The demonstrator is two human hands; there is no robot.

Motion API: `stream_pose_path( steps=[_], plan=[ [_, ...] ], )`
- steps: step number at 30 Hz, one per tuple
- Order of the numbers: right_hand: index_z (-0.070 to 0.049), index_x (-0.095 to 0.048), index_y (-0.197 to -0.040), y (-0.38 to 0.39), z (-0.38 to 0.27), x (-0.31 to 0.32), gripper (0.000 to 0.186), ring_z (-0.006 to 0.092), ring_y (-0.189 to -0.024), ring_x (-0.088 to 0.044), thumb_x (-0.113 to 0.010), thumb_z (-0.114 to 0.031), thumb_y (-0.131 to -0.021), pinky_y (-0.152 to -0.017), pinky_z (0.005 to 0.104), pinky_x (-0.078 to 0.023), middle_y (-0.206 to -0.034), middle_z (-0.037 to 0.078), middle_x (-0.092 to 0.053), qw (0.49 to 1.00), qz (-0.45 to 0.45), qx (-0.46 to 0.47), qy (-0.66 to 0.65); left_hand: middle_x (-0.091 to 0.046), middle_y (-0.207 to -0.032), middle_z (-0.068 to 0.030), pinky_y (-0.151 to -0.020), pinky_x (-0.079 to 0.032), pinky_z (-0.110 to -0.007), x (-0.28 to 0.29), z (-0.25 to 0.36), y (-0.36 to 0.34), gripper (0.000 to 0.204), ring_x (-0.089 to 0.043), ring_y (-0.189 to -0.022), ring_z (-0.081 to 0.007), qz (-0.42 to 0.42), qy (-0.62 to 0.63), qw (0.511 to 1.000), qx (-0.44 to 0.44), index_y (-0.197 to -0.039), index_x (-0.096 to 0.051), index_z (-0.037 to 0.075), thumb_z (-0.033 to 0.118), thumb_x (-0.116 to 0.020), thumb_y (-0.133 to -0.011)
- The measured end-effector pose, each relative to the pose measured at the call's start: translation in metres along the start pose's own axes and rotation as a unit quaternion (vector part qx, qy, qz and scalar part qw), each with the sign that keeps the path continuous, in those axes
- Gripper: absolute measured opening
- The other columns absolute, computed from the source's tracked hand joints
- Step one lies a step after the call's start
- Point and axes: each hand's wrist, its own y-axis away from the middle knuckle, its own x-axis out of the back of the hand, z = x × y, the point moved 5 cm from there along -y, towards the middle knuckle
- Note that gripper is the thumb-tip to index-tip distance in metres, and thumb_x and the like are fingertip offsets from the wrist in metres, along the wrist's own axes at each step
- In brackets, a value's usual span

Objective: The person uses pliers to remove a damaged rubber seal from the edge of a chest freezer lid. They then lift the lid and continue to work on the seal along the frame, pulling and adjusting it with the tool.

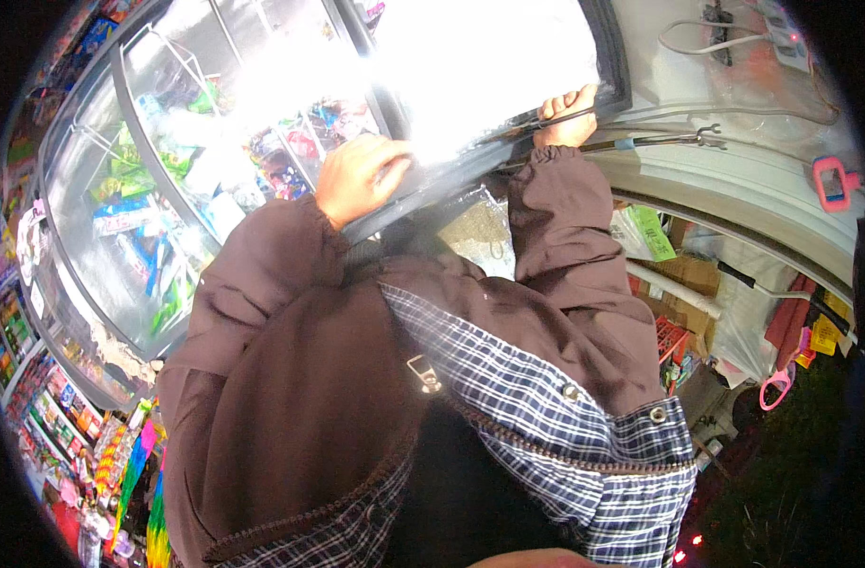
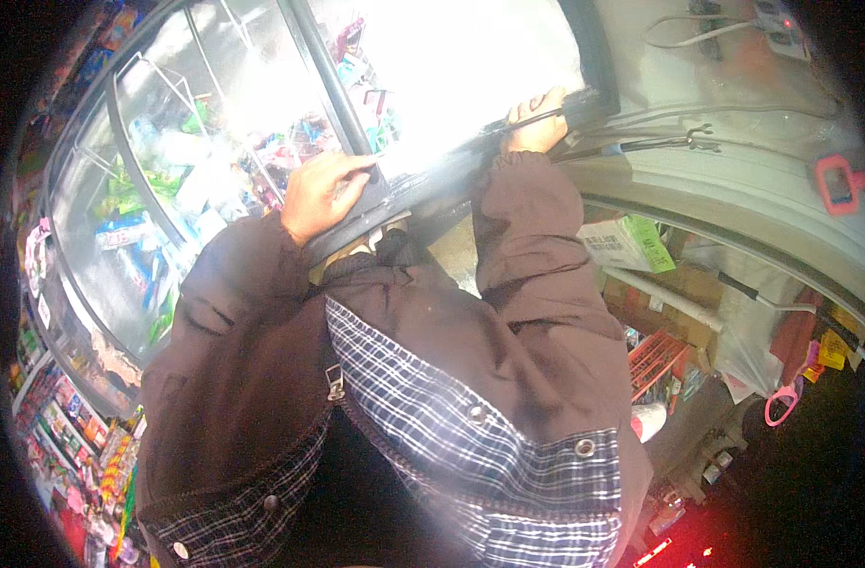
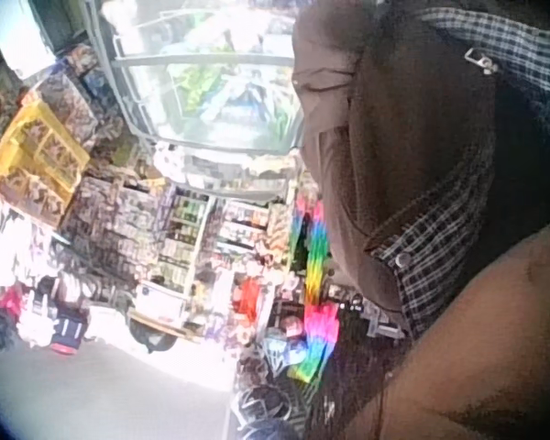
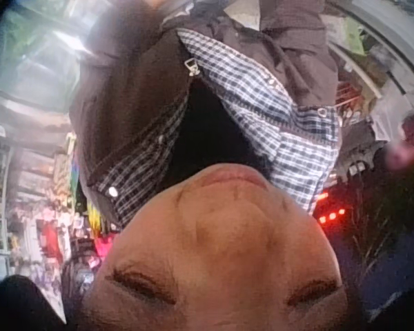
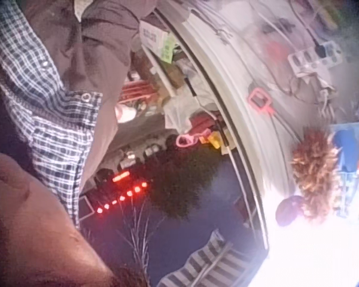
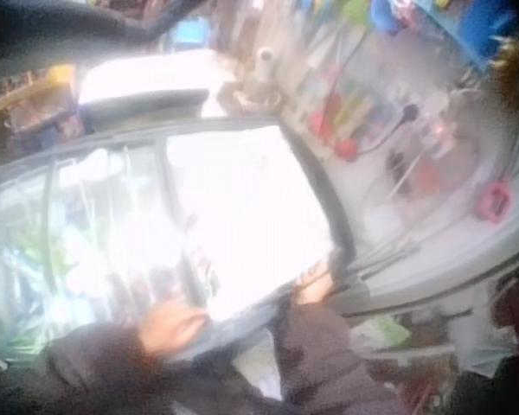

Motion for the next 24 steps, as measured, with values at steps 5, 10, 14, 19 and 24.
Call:
stream_pose_path(
  steps=[5, 10, 14, 19, 24],
  plan=[
    [-0.018, -0.028, -0.059, 0.01, -0.016, -0.006, 0.041, 0.0093, -0.037, -0.024, -0.045, -0.035, -0.091, -0.037, 0.0262, -0.024, -0.047, -0.005, -0.024, 0.997, 0.007, 0.075, 0.023, -0.061, -0.075, -0.0077, -0.061, -0.048, -0.032, 0.004, -0.006, 0.005, 0.022, -0.06, -0.069, -0.0235, 0.005, 0.013, 1.0, 0.011, -0.097, -0.067, 0.011, 0.007, -0.066, -0.075],
    [-0.016, -0.03, -0.061, 0.065, 0.025, -0.046, 0.038, 0.0094, -0.038, -0.027, -0.045, -0.031, -0.093, -0.035, 0.0252, -0.024, -0.049, -0.003, -0.026, 0.997, 0.008, -0.08, -0.007, -0.061, -0.075, -0.0084, -0.061, -0.048, -0.032, 0.014, -0.014, 0.015, 0.023, -0.06, -0.069, -0.0236, -0.004, -0.02, 1.0, 0.015, -0.097, -0.067, 0.011, 0.007, -0.066, -0.074],
    [-0.009, -0.051, -0.079, 0.062, 0.036, -0.043, 0.024, 0.0118, -0.05, -0.041, -0.041, -0.024, -0.095, -0.043, 0.0267, -0.037, -0.066, 0.0, -0.045, 0.995, -0.005, -0.021, 0.101, -0.058, -0.07, -0.0054, -0.057, -0.046, -0.034, 0.028, -0.022, 0.035, 0.019, -0.056, -0.065, -0.0246, -0.015, -0.048, 0.998, 0.031, -0.092, -0.066, 0.013, 0.008, -0.066, -0.074],
    [-0.016, -0.033, -0.063, 0.054, 0.035, -0.03, 0.035, 0.0102, -0.044, -0.029, -0.043, -0.025, -0.095, -0.038, 0.0269, -0.027, -0.056, -0.003, -0.03, 0.999, -0.016, -0.035, -0.001, -0.061, -0.075, -0.0083, -0.062, -0.047, -0.032, 0.035, -0.019, 0.046, 0.024, -0.06, -0.068, -0.0254, -0.017, -0.059, 0.998, 0.033, -0.094, -0.067, 0.01, 0.002, -0.067, -0.071],
    [-0.019, -0.022, -0.057, 0.061, 0.003, -0.028, 0.048, 0.0106, -0.037, -0.016, -0.041, -0.037, -0.097, -0.036, 0.0274, -0.018, -0.047, -0.004, -0.017, 0.999, 0.0, -0.013, -0.039, -0.059, -0.07, -0.0067, -0.059, -0.046, -0.033, 0.036, -0.014, 0.043, 0.024, -0.057, -0.065, -0.0244, 0.0, -0.029, 0.999, 0.014, -0.094, -0.067, 0.012, 0.002, -0.066, -0.071]
  ],
)
